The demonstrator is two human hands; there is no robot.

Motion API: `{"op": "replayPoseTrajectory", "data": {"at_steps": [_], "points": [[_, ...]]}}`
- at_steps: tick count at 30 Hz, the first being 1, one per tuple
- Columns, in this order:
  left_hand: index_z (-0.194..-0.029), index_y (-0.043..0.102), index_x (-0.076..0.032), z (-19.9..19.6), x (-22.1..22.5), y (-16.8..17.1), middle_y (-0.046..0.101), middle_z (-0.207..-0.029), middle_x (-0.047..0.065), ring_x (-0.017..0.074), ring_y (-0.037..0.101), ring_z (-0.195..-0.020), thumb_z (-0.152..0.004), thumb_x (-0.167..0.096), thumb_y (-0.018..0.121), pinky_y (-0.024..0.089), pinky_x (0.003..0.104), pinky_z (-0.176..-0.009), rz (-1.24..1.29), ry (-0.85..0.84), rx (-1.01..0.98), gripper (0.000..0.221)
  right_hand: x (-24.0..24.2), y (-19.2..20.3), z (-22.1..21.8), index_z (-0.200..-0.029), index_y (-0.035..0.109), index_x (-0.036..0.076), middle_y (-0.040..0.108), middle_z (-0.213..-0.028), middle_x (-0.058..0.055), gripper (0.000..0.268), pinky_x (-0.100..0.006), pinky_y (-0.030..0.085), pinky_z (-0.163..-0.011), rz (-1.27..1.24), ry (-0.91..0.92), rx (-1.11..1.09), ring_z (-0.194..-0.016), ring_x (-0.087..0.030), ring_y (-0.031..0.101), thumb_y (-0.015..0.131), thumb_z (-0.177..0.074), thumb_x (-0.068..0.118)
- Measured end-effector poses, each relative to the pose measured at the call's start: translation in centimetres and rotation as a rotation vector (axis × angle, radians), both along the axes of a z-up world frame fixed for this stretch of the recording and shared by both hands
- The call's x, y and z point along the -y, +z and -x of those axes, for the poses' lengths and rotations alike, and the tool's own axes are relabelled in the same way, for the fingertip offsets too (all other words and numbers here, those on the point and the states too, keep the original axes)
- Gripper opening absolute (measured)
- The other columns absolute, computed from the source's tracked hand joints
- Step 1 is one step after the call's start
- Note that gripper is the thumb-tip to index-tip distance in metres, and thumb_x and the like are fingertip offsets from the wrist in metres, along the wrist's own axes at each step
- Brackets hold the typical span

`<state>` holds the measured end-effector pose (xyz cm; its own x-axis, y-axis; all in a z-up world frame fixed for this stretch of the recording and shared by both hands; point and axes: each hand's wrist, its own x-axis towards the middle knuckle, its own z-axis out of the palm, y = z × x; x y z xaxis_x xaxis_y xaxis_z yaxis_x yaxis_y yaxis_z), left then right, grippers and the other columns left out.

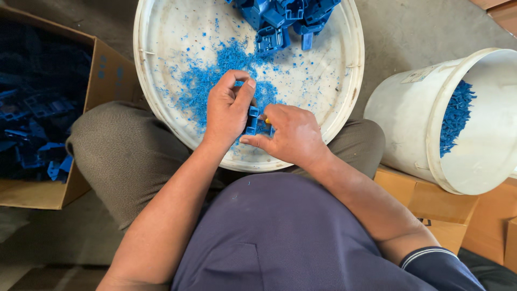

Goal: The person uses a utility knife to trim excess blue plastic material from the edges and interior of molded blue plastic housing components by hand.

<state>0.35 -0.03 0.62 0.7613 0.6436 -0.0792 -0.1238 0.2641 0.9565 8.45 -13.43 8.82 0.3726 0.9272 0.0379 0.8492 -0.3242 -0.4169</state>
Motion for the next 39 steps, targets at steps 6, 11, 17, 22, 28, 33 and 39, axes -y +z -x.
{"op": "replayPoseTrajectory", "data": {"at_steps": [6, 11, 17, 22, 28, 33, 39], "points": [[-0.105, 0.061, -0.003, 0.2, 0.0, 0.4, 0.062, -0.069, 0.0, 0.0046, 0.056, -0.061, -0.104, -0.015, 0.064, 0.043, 0.024, -0.054, 0.038, -0.001, -0.022, 0.011, 0.0, -0.1, 0.3, -0.076, 0.061, 0.008, 0.06, -0.068, -0.008, 0.055, -0.043, 0.048, -0.056, -0.024, 0.04, 0.037, -0.063, -0.03, 0.063, 0.078, -0.082, 0.061], [-0.107, 0.062, -0.004, 0.1, -0.1, 0.1, 0.063, -0.071, 0.0, 0.0045, 0.056, -0.062, -0.104, -0.015, 0.065, 0.043, 0.023, -0.055, 0.069, 0.016, -0.009, 0.012, 0.2, -0.3, 0.6, -0.071, 0.061, 0.01, 0.059, -0.064, -0.006, 0.05, -0.043, 0.047, -0.054, -0.059, 0.068, 0.055, -0.061, -0.028, 0.062, 0.074, -0.087, 0.056], [-0.107, 0.063, -0.004, 0.1, 0.1, -0.5, 0.065, -0.08, 0.0, 0.0052, 0.056, -0.069, -0.103, -0.014, 0.066, 0.045, 0.023, -0.061, 0.191, 0.133, -0.001, 0.011, 0.4, -1.5, 0.4, -0.07, 0.057, 0.008, 0.058, -0.065, -0.007, 0.051, -0.042, 0.044, -0.056, -0.12, 0.017, -0.02, -0.061, -0.029, 0.059, 0.077, -0.09, 0.05], [-0.104, 0.069, -0.001, 0.1, -0.3, -0.1, 0.07, -0.09, 0.001, 0.0059, 0.061, -0.082, -0.101, -0.018, 0.06, 0.05, 0.023, -0.076, 0.254, 0.13, 0.0, 0.019, 0.5, -2.6, -0.4, -0.09, 0.064, 0.004, 0.051, -0.062, -0.006, 0.037, -0.035, 0.041, -0.053, -0.165, -0.288, -0.589, -0.057, -0.02, 0.045, 0.074, -0.095, 0.04], [-0.092, 0.068, -0.001, 0.4, 0.5, 0.5, 0.066, -0.081, 0.003, 0.0084, 0.057, -0.071, -0.107, -0.036, 0.055, 0.048, 0.026, -0.066, 0.426, 0.009, -0.015, 0.041, 0.2, -1.0, -1.5, -0.1, 0.065, 0.004, 0.049, -0.062, -0.006, 0.05, -0.037, 0.043, -0.054, -0.107, -0.285, -0.457, -0.056, -0.021, 0.047, 0.079, -0.084, 0.049], [-0.089, 0.066, -0.001, 0.6, 0.4, -0.3, 0.069, -0.08, 0.009, 0.0128, 0.06, -0.069, -0.106, -0.033, 0.055, 0.05, 0.028, -0.068, 0.547, -0.081, 0.065, 0.038, -0.2, 0.1, -1.6, -0.097, 0.067, 0.006, 0.056, -0.066, -0.007, 0.06, -0.04, 0.047, -0.059, -0.07, -0.179, -0.23, -0.063, -0.026, 0.06, 0.08, -0.079, 0.061], [-0.092, 0.065, -0.001, 0.7, 0.5, -0.2, 0.069, -0.081, 0.009, 0.0139, 0.06, -0.07, -0.106, -0.033, 0.055, 0.049, 0.029, -0.067, 0.624, -0.089, 0.053, 0.036, -0.2, 0.3, -1.3, -0.091, 0.065, 0.007, 0.061, -0.072, -0.01, 0.059, -0.044, 0.05, -0.064, -0.067, -0.159, -0.158, -0.071, -0.032, 0.064, 0.078, -0.081, 0.063]]}}
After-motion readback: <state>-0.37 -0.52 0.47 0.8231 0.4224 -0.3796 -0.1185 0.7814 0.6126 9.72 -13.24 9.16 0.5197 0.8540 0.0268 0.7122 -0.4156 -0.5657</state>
